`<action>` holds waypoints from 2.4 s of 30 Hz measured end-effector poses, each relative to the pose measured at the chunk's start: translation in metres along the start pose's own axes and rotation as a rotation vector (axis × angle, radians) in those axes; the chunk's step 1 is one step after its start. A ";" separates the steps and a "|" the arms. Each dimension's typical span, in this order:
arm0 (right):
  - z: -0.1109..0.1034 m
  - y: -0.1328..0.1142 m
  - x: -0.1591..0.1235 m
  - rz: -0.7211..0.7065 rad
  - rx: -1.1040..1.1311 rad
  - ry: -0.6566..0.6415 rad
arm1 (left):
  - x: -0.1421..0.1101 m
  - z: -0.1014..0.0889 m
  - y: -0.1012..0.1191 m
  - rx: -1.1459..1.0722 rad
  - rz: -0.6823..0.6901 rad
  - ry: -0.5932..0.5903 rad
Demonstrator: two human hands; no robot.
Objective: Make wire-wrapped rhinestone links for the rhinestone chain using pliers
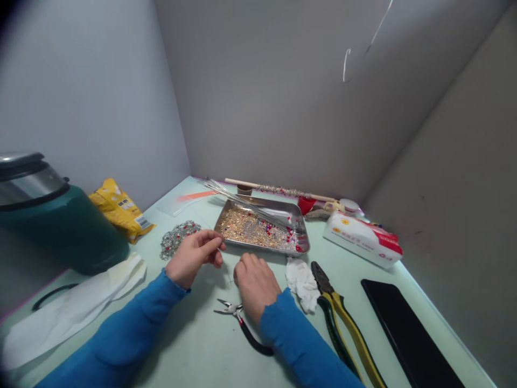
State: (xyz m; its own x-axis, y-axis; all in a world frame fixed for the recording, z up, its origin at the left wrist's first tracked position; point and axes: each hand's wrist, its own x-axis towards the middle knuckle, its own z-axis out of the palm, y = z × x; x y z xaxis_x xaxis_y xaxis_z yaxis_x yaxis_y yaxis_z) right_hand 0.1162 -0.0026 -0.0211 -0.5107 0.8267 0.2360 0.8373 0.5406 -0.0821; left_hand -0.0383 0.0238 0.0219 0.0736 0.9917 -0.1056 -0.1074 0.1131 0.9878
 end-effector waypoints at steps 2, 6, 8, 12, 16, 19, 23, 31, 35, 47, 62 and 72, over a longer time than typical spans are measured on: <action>-0.009 0.000 -0.005 -0.019 0.113 0.064 | 0.000 -0.001 0.001 -0.034 0.020 0.002; -0.031 0.002 -0.017 -0.075 0.487 0.088 | -0.001 -0.001 0.001 -0.072 0.029 -0.024; -0.036 0.004 -0.023 -0.044 0.673 0.044 | -0.002 0.000 0.000 -0.084 0.023 -0.042; -0.035 0.009 -0.030 0.159 1.009 0.160 | -0.003 0.001 -0.001 -0.080 0.069 -0.005; -0.030 0.013 -0.031 0.327 1.092 0.482 | -0.003 0.004 -0.003 -0.039 0.094 0.007; -0.025 0.010 -0.031 0.300 0.889 0.492 | -0.006 0.013 -0.010 0.012 -0.005 -0.124; -0.016 0.002 -0.030 0.262 0.730 0.415 | -0.014 0.027 -0.019 0.045 -0.115 -0.230; -0.011 0.004 -0.028 0.270 0.650 0.434 | -0.017 0.026 -0.024 -0.120 -0.180 -0.252; -0.012 0.006 -0.028 0.259 0.597 0.450 | -0.017 0.024 -0.023 -0.141 -0.203 -0.250; -0.011 0.009 -0.029 0.195 0.497 0.455 | -0.015 0.022 -0.022 -0.106 -0.197 -0.241; -0.013 0.011 -0.031 0.093 0.283 0.432 | -0.016 0.024 -0.019 -0.033 -0.165 -0.244; -0.014 0.009 -0.029 0.024 0.280 0.476 | -0.015 0.021 -0.020 -0.149 -0.245 -0.292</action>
State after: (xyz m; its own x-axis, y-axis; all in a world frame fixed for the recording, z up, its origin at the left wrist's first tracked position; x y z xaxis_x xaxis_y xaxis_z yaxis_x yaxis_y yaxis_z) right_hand 0.1412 -0.0243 -0.0155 -0.2929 0.7129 0.6372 0.7305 0.5968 -0.3319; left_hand -0.0161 0.0056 0.0060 0.3907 0.8777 -0.2775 -0.1924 0.3727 0.9078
